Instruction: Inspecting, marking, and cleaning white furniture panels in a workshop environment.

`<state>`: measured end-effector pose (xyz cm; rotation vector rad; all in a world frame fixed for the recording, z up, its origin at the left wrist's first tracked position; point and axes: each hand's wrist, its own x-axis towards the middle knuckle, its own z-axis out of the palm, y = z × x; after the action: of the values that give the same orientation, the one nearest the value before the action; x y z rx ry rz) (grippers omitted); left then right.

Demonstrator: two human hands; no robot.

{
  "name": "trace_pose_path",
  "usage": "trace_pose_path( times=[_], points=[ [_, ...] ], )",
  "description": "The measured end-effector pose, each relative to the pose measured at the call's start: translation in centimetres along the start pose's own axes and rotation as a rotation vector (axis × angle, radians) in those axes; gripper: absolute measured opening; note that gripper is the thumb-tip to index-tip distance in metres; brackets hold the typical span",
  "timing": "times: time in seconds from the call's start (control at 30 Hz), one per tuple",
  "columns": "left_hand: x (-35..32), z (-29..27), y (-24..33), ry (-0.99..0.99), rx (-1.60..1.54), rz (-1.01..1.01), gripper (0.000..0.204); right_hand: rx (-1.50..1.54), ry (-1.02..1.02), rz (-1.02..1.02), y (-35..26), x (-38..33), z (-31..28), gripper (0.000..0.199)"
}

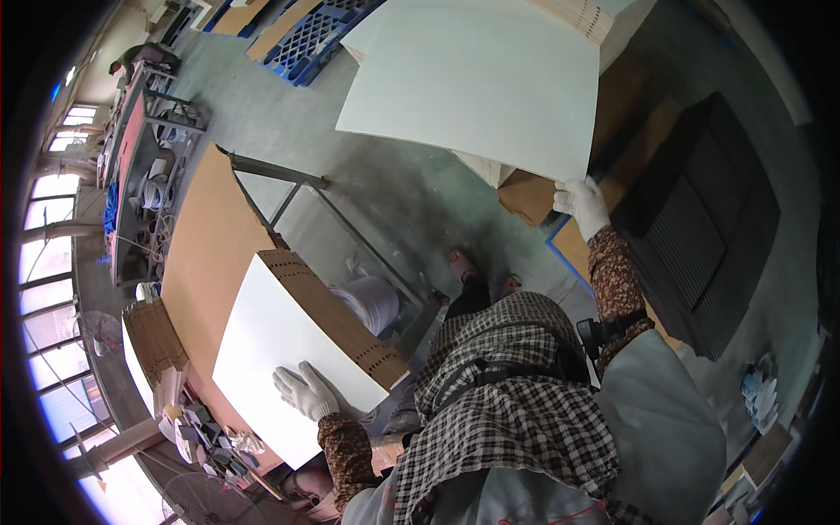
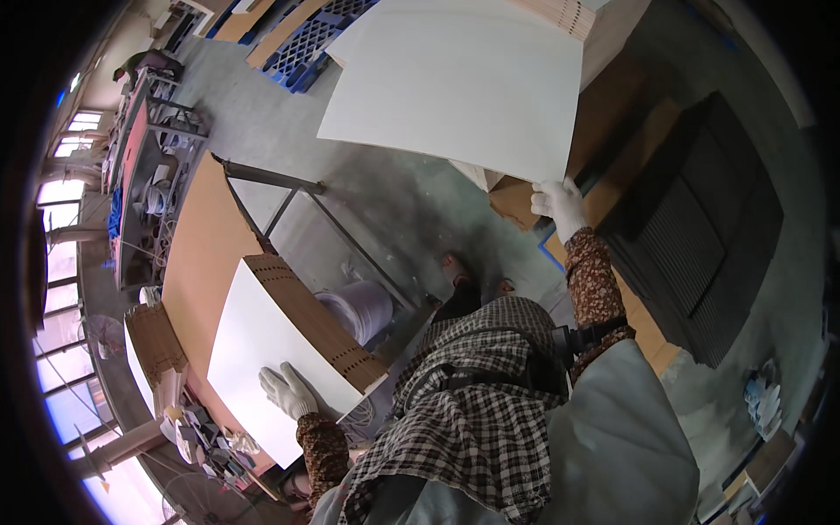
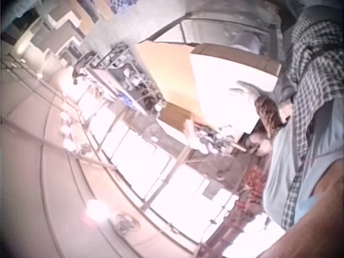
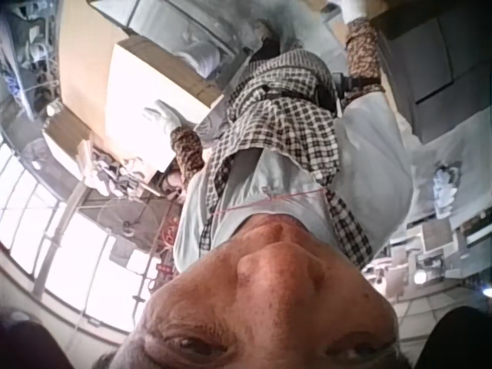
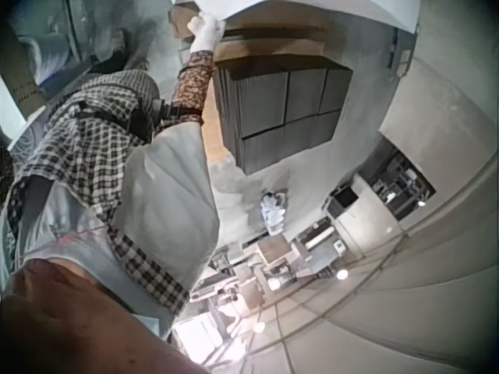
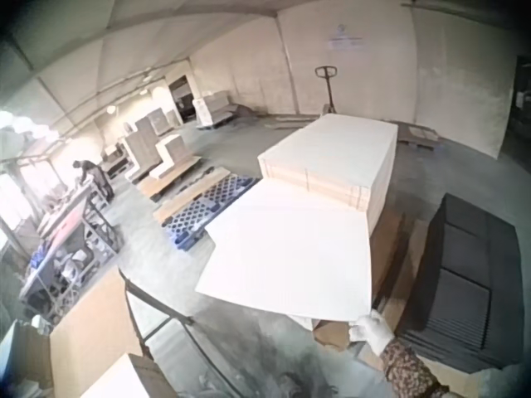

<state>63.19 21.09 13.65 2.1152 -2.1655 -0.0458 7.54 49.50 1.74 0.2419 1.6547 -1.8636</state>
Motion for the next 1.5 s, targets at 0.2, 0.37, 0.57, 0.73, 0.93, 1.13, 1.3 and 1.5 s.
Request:
trace_pose_path(
  times=[0.2, 0.37, 0.57, 0.73, 0.93, 1.13, 1.3, 1.5],
  points=[
    [-0.1, 0.1, -0.2, 0.009, -0.007, 0.003, 0.080, 0.466, -0.036, 0.130, -0.4, 0.3, -0.1, 0.035],
    [-0.3, -0.2, -0.2, 0.026, -0.010, -0.037, 0.079, 0.448, -0.114, 0.159, 0.3, 2.0, 0.2, 0.027],
    [-0.2, -0.6, 0.9, 0.007, 0.020, -0.018, 0.078, 0.312, -0.218, 0.298, 0.1, 1.7, -1.1, 0.028],
    [0.2, -1.0, 1.3, 0.046, -0.025, -0.022, 0.075, 0.214, -0.509, 0.278, -1.4, 0.5, -1.4, 0.031],
    [3.9, -6.0, 9.6, 0.049, -0.536, 0.114, 0.067, 0.324, -0.492, 0.387, -6.5, -3.7, 1.7, 0.029],
    [10.8, -6.2, 27.6, -0.686, -1.316, 0.190, 0.068, 0.364, -0.579, 0.332, -9.6, -7.2, 5.1, 0.026],
    [13.9, 0.4, 38.2, -1.327, -1.655, 0.025, 0.085, 0.202, -0.512, 0.264, -11.9, -9.9, 7.7, 0.032],
    [16.6, 6.5, 43.0, -1.268, -1.943, -0.451, 0.032, -0.061, -0.582, 0.107, -16.4, -10.5, 11.7, 0.037]
  ],
)
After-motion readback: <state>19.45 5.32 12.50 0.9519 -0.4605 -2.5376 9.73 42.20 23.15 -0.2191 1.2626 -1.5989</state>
